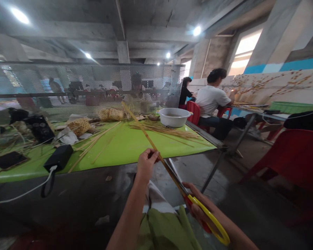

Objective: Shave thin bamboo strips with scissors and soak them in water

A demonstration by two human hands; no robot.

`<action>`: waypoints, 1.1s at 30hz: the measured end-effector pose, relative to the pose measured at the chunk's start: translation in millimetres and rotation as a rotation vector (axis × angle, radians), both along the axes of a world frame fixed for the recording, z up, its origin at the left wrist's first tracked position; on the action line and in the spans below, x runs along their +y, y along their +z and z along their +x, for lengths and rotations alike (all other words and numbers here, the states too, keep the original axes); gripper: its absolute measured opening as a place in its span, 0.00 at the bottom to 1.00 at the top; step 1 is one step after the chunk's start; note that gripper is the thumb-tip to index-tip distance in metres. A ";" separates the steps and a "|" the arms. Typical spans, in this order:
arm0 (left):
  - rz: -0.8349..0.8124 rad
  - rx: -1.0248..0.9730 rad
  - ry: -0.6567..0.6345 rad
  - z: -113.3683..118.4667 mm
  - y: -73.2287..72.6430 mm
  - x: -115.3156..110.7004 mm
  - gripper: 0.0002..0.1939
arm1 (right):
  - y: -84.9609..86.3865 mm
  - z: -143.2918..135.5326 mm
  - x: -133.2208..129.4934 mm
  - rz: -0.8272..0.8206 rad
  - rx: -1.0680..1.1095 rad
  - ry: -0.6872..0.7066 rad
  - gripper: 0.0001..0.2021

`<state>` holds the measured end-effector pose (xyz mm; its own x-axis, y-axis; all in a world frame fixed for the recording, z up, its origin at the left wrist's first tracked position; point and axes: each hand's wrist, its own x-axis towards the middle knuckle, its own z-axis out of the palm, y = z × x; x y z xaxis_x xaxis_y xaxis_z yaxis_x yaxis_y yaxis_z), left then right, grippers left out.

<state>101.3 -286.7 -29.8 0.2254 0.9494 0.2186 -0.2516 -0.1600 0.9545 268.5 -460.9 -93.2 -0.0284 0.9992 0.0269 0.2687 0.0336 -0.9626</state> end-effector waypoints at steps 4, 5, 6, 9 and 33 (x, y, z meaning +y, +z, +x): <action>0.142 0.051 0.059 2.9 3.9 -3.1 0.10 | 2.9 0.1 -4.5 -0.040 0.046 -0.051 0.40; 0.168 0.064 0.056 3.8 4.2 -4.4 0.10 | 3.5 0.7 -4.8 -0.045 0.042 -0.042 0.39; 0.188 0.077 0.053 5.0 4.0 -5.9 0.09 | 4.2 1.6 -4.8 -0.049 0.034 -0.021 0.38; 0.200 0.076 0.034 10.1 0.0 -9.9 0.09 | 5.8 4.7 -3.2 -0.026 0.006 0.042 0.38; -0.077 0.011 -0.013 15.9 -5.1 -6.9 0.19 | -25.7 13.7 16.1 0.078 0.043 -0.024 0.38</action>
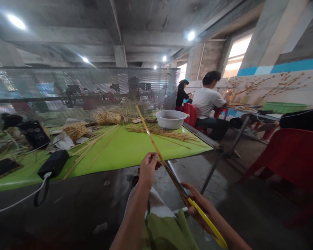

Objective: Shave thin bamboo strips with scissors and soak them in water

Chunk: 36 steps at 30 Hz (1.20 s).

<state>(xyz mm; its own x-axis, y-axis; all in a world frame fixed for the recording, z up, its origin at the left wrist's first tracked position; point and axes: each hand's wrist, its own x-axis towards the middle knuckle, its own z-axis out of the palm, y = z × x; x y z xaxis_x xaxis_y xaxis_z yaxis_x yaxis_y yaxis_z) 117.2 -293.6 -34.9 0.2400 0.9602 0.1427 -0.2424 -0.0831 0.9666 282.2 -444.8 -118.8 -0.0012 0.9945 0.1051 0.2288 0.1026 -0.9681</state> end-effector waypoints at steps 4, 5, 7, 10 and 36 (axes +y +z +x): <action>0.031 -0.013 0.025 -4.7 5.1 8.6 0.18 | 2.0 -4.7 -2.9 0.018 -0.046 -0.039 0.39; 0.037 -0.027 0.025 -4.7 5.0 10.1 0.17 | 2.8 -6.2 -3.6 0.030 -0.073 -0.034 0.40; 0.039 -0.063 0.024 -4.1 3.8 11.9 0.17 | 3.7 -9.1 -4.7 0.049 -0.111 -0.025 0.42; 0.030 -0.101 0.032 -3.5 1.8 11.8 0.17 | 2.9 -12.8 -5.8 0.072 -0.117 -0.027 0.44; 0.349 0.153 0.117 7.9 -8.0 3.3 0.09 | 1.7 4.5 -20.2 0.002 -0.075 0.111 0.41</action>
<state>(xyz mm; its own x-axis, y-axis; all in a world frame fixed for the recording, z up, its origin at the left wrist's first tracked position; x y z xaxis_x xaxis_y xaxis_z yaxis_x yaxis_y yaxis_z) 125.1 -290.2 -42.9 0.1755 0.8825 0.4363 -0.0673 -0.4314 0.8996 286.7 -465.0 -117.2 -0.1191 0.9876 0.1021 0.2880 0.1327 -0.9484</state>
